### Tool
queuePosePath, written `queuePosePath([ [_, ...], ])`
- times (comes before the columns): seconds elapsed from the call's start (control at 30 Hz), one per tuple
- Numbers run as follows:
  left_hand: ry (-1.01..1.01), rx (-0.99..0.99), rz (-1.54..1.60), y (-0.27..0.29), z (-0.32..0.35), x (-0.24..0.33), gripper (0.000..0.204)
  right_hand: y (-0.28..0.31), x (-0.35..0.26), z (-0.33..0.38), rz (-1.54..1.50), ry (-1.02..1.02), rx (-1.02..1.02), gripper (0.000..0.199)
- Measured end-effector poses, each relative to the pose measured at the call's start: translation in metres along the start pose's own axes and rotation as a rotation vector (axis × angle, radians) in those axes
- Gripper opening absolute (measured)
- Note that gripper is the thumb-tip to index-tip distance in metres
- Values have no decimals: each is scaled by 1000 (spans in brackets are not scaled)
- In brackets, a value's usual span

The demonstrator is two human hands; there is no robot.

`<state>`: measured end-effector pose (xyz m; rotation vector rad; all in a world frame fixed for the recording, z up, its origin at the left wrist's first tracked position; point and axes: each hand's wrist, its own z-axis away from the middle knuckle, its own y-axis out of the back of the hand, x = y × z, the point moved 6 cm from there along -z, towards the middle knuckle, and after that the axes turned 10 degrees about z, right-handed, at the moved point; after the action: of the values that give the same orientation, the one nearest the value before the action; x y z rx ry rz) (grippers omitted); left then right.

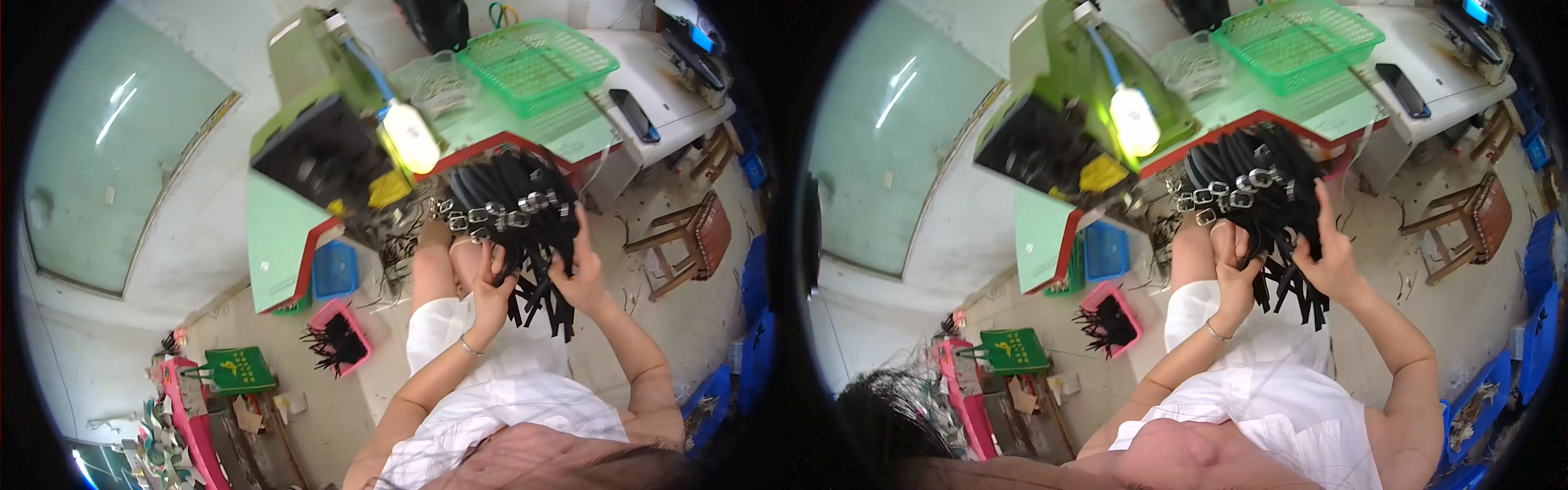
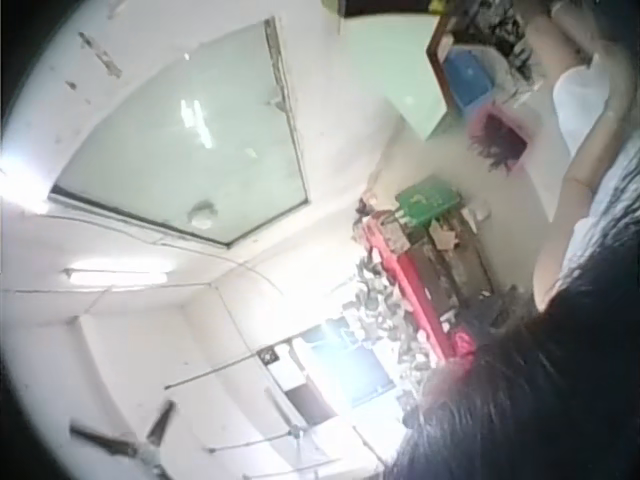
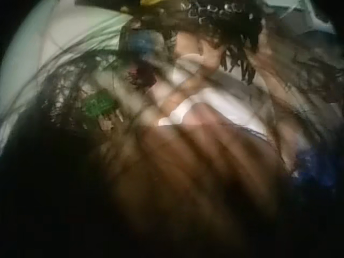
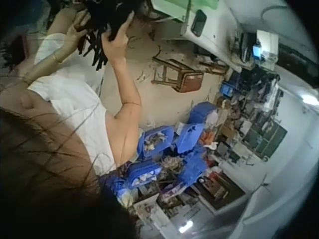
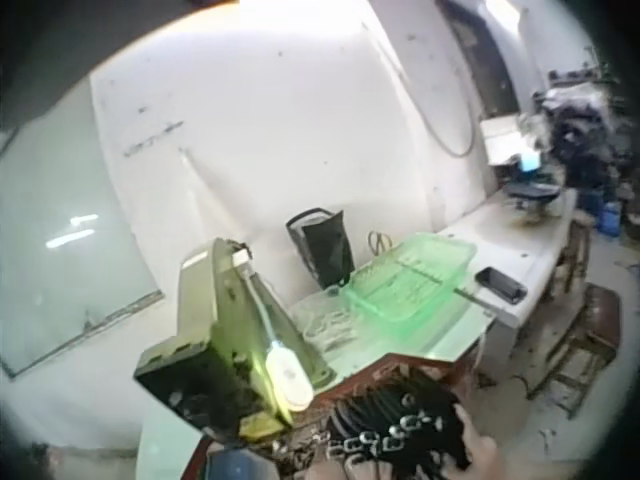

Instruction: The person uses a manual press machine to trim the edges of black fabric strips. They repeatedly pick up individual strips, position them under the press, and operate the lever to cut the material, placing the finished pieces on the table.

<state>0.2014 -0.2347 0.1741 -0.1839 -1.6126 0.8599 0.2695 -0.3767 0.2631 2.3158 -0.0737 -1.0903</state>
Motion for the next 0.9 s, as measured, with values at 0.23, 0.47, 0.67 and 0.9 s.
queuePosePath([
  [0.23, 10, 140, 240, 109, 43, -16, 70, -115, -23, 44, 133, 277, -135, 75],
  [0.47, 614, 351, 238, 170, 97, -89, 42, -186, -27, 90, 398, 683, -774, 70],
  [0.67, 511, -476, -691, 140, 147, 27, 44, -155, -7, 105, 438, 700, -820, 65],
  [0.9, -279, -284, -1398, 73, 89, 49, 72, -100, -9, 98, 268, 354, -460, 38],
])
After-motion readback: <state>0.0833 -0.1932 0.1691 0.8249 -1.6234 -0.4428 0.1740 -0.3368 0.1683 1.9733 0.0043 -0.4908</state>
